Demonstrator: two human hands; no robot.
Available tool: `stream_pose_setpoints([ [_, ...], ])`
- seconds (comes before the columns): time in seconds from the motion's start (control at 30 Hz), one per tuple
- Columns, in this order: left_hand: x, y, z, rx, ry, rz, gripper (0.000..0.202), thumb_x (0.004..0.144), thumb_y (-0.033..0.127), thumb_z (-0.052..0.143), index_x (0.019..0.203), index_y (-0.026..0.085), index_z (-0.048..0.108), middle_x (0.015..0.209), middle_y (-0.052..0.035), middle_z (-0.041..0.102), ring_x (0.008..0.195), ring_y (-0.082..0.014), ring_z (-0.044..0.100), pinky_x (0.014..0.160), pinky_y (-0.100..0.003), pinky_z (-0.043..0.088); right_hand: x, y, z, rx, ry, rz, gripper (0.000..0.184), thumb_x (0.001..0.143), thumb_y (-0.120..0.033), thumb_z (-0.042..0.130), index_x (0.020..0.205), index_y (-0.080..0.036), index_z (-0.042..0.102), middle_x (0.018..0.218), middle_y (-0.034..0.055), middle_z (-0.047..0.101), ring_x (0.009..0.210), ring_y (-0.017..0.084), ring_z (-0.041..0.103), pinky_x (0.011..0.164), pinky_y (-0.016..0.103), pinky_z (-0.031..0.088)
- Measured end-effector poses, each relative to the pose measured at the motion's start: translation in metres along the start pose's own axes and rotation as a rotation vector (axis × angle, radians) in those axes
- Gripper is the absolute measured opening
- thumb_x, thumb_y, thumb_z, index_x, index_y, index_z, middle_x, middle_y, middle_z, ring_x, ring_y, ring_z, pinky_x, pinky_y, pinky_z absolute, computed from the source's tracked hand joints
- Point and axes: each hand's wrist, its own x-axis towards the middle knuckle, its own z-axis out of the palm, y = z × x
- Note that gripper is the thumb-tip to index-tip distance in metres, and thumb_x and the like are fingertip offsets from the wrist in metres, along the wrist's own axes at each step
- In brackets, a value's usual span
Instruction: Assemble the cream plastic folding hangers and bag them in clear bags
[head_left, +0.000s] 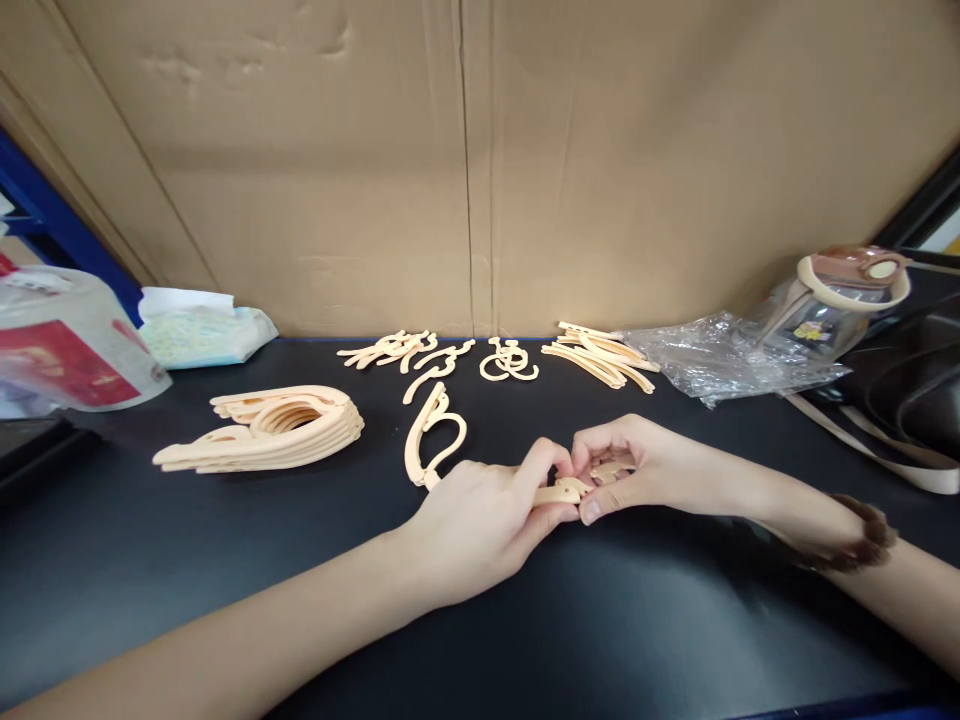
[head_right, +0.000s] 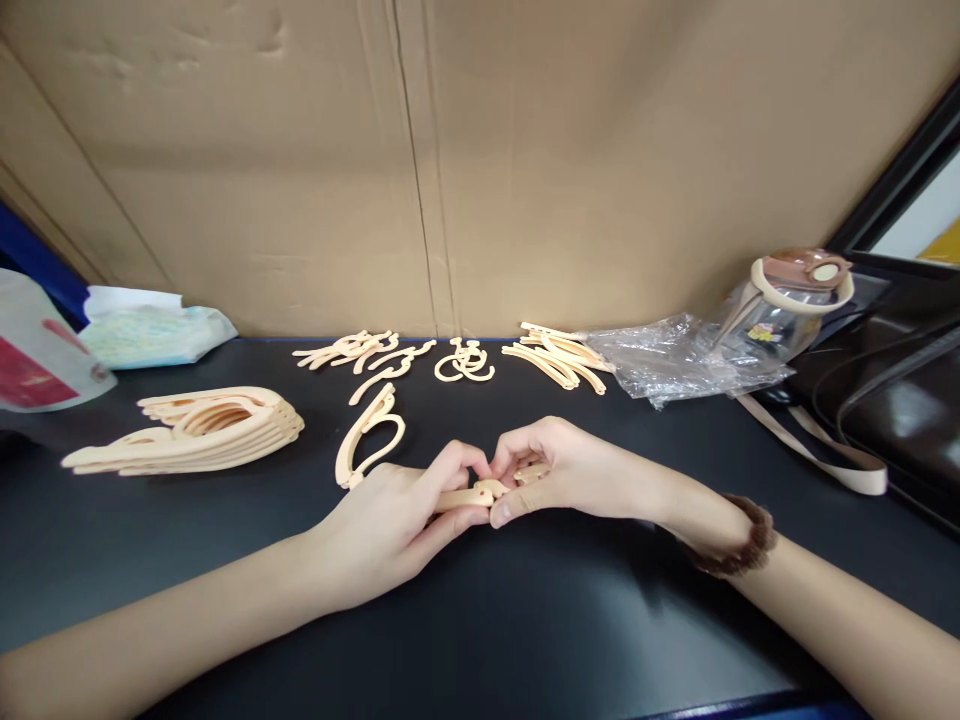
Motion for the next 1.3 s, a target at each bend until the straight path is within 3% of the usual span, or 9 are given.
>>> stream_pose_setpoints([
  [0.2,0.001,-0.002,0.000,-0.037,0.029,-0.022,0.021,0.099,0.037,0.035,0.113,0.023,0.036,0.083,0.0019,0.068,0.061,-0.0178,0.064,0.053,-0.025,0.040,0.001,-0.001,-0.005,-0.099,0.009,-0.017,0.028,0.071,-0.038,0.078,0.081,-0.017,0.062,0.069,-0.0058,0.051,0.065,0.009,0.045,0.061,0.023,0.036],
  [0.4,0.000,-0.002,0.002,-0.076,0.114,-0.049,0.017,0.097,0.036,0.037,0.109,0.024,0.037,0.072,0.0054,0.060,0.056,-0.0152,0.059,0.051,-0.023,0.037,0.001,-0.002,-0.012,-0.058,0.031,-0.020,0.034,0.077,-0.041,0.071,0.101,-0.018,0.065,0.094,0.0029,0.066,0.087,0.016,0.059,0.083,0.032,0.044],
  [0.53,0.001,-0.004,0.003,-0.107,0.151,-0.068,0.018,0.097,0.038,0.037,0.109,0.026,0.037,0.066,0.0069,0.055,0.052,-0.0147,0.055,0.051,-0.023,0.036,0.001,-0.005,-0.010,-0.022,0.060,0.020,0.030,0.074,-0.040,0.075,0.092,-0.017,0.066,0.085,0.0001,0.065,0.078,0.013,0.057,0.078,0.029,0.043],
  [0.9,-0.002,-0.003,-0.002,-0.145,0.057,-0.058,0.015,0.097,0.041,0.034,0.100,0.026,0.036,0.070,0.0057,0.056,0.054,-0.0157,0.055,0.052,-0.024,0.034,-0.001,-0.001,-0.007,0.097,-0.005,-0.022,0.020,0.074,-0.031,0.076,0.084,-0.016,0.066,0.077,-0.0025,0.061,0.069,0.009,0.051,0.069,0.024,0.040],
  [1.3,-0.001,0.001,-0.009,-0.146,-0.026,-0.060,0.012,0.097,0.037,0.038,0.098,0.025,0.040,0.059,0.0076,0.054,0.048,-0.0153,0.053,0.048,-0.022,0.030,-0.002,0.001,0.000,0.044,-0.011,0.005,0.024,0.069,-0.035,0.078,0.080,-0.017,0.066,0.075,-0.0028,0.061,0.068,0.010,0.052,0.067,0.025,0.040],
])
